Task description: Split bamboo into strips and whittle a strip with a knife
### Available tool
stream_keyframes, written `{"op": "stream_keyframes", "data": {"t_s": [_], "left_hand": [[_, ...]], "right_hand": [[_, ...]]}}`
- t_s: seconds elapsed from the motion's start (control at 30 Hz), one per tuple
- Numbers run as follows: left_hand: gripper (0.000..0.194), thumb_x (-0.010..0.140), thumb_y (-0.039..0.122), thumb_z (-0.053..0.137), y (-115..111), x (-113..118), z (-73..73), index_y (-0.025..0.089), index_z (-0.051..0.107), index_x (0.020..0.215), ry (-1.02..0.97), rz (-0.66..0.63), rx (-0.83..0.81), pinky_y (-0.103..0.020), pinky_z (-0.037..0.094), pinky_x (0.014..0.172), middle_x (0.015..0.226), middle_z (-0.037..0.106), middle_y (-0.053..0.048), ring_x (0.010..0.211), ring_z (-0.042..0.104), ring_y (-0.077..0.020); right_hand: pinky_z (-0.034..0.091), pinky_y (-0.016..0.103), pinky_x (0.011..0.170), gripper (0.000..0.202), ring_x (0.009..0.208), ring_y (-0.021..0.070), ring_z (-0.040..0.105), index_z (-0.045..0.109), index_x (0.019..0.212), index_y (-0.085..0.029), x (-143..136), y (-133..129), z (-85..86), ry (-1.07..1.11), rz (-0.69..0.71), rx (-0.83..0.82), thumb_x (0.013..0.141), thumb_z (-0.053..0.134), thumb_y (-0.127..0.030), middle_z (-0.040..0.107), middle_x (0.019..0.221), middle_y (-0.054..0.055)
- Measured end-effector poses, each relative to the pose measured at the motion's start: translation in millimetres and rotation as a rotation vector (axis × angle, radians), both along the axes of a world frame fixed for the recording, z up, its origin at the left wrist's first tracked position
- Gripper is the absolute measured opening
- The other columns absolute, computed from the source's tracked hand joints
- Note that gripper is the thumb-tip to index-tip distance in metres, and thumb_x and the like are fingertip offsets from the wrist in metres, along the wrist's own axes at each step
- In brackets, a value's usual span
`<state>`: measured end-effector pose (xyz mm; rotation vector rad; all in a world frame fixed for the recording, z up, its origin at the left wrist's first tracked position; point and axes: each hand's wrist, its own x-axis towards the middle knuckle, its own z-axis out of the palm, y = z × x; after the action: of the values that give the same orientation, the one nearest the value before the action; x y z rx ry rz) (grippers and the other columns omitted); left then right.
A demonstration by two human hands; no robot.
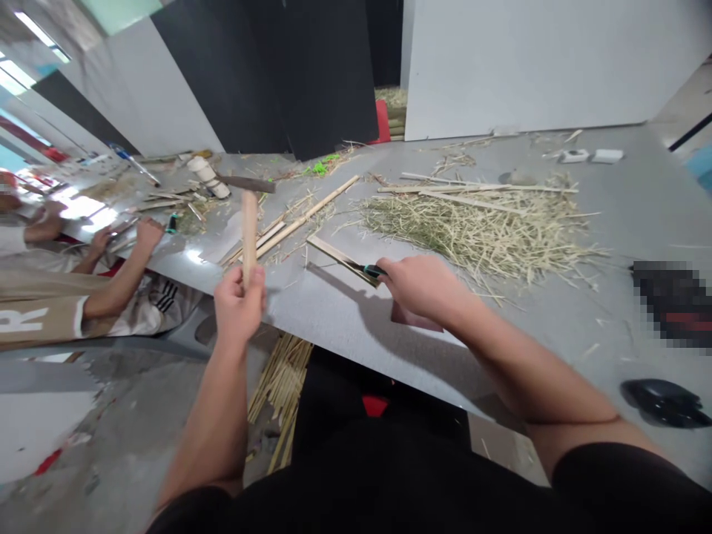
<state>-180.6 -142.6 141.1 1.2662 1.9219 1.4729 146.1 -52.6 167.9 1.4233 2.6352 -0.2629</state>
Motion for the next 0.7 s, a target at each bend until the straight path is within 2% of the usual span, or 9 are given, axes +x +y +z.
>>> {"op": "stream_keyframes", "data": {"t_s": [0.07, 0.13, 0.27, 0.33, 0.43, 0.53, 0.63, 0.7], "left_hand": [[0.061, 0.085, 0.072, 0.084, 12.6, 8.9, -9.7, 0.026, 0.046, 0.093, -0.252, -0.022, 0.050, -0.022, 0.021, 0.040, 0.055, 0.031, 0.013, 0.040, 0.026, -0.0040], [0.061, 0.081, 0.073, 0.087, 29.0, 17.0, -14.3, 0.025, 0.052, 0.098, -0.415, -0.111, 0.044, -0.022, 0.015, 0.038, 0.053, 0.025, 0.015, 0.038, 0.020, -0.0036], [0.063, 0.090, 0.075, 0.078, 63.3, 19.1, -5.2, 0.020, 0.069, 0.121, -0.497, -0.335, -0.030, -0.022, 0.011, 0.038, 0.052, 0.022, 0.015, 0.039, 0.014, -0.0028], [0.055, 0.089, 0.067, 0.081, 76.4, 17.6, 2.6, 0.019, 0.069, 0.113, -0.459, -0.372, -0.085, -0.021, 0.012, 0.038, 0.053, 0.024, 0.014, 0.038, 0.016, -0.0018], [0.043, 0.086, 0.055, 0.088, 85.8, 20.9, 9.7, 0.020, 0.064, 0.097, -0.356, -0.375, -0.142, -0.020, 0.015, 0.039, 0.053, 0.030, 0.013, 0.039, 0.023, -0.0012], [0.041, 0.085, 0.050, 0.090, 82.8, 28.2, 8.9, 0.022, 0.062, 0.095, -0.270, -0.360, -0.098, -0.021, 0.015, 0.039, 0.053, 0.035, 0.012, 0.039, 0.026, -0.0014], [0.045, 0.085, 0.050, 0.090, 75.8, 31.3, 2.2, 0.024, 0.055, 0.096, -0.278, -0.223, -0.003, -0.023, 0.014, 0.040, 0.051, 0.031, 0.013, 0.037, 0.024, -0.0018], [0.049, 0.086, 0.054, 0.089, 73.8, 29.2, -2.9, 0.025, 0.050, 0.092, -0.354, -0.152, -0.004, -0.023, 0.014, 0.040, 0.049, 0.025, 0.015, 0.036, 0.022, -0.0025]], "right_hand": [[0.033, 0.029, 0.077, 0.046, 0.091, 0.0228, 0.070, 0.061, 0.142, -0.021, -2.6, -4.4, 4.9, 0.034, -0.011, 0.014, 0.118, 0.031, -0.047, 0.076, 0.109, 0.012], [0.028, 0.029, 0.074, 0.045, 0.090, 0.0224, 0.070, 0.058, 0.141, -0.021, -4.1, -9.1, 7.8, 0.058, -0.005, 0.016, 0.119, 0.030, -0.047, 0.076, 0.107, 0.011], [0.023, 0.030, 0.072, 0.041, 0.092, 0.0212, 0.071, 0.060, 0.141, -0.023, -4.3, -14.8, 10.1, 0.059, 0.039, -0.006, 0.118, 0.034, -0.046, 0.076, 0.110, 0.009], [0.023, 0.029, 0.072, 0.041, 0.093, 0.0204, 0.070, 0.062, 0.140, -0.024, -3.2, -14.6, 10.7, 0.052, 0.068, -0.021, 0.118, 0.035, -0.046, 0.076, 0.113, 0.008], [0.023, 0.029, 0.072, 0.040, 0.093, 0.0200, 0.070, 0.064, 0.137, -0.023, -0.1, -10.7, 9.7, 0.053, 0.079, -0.025, 0.118, 0.037, -0.046, 0.076, 0.112, 0.008], [0.024, 0.030, 0.071, 0.038, 0.087, 0.0199, 0.069, 0.065, 0.133, -0.023, 5.3, -3.9, 4.3, 0.065, 0.048, 0.016, 0.117, 0.040, -0.046, 0.076, 0.105, 0.008], [0.027, 0.030, 0.072, 0.039, 0.082, 0.0194, 0.067, 0.064, 0.134, -0.023, 11.2, 1.8, -1.7, 0.086, 0.020, 0.068, 0.116, 0.040, -0.049, 0.075, 0.100, 0.008], [0.029, 0.029, 0.074, 0.041, 0.082, 0.0195, 0.067, 0.063, 0.137, -0.023, 13.3, 2.7, -2.8, 0.097, -0.001, 0.077, 0.116, 0.039, -0.049, 0.075, 0.101, 0.009]]}}
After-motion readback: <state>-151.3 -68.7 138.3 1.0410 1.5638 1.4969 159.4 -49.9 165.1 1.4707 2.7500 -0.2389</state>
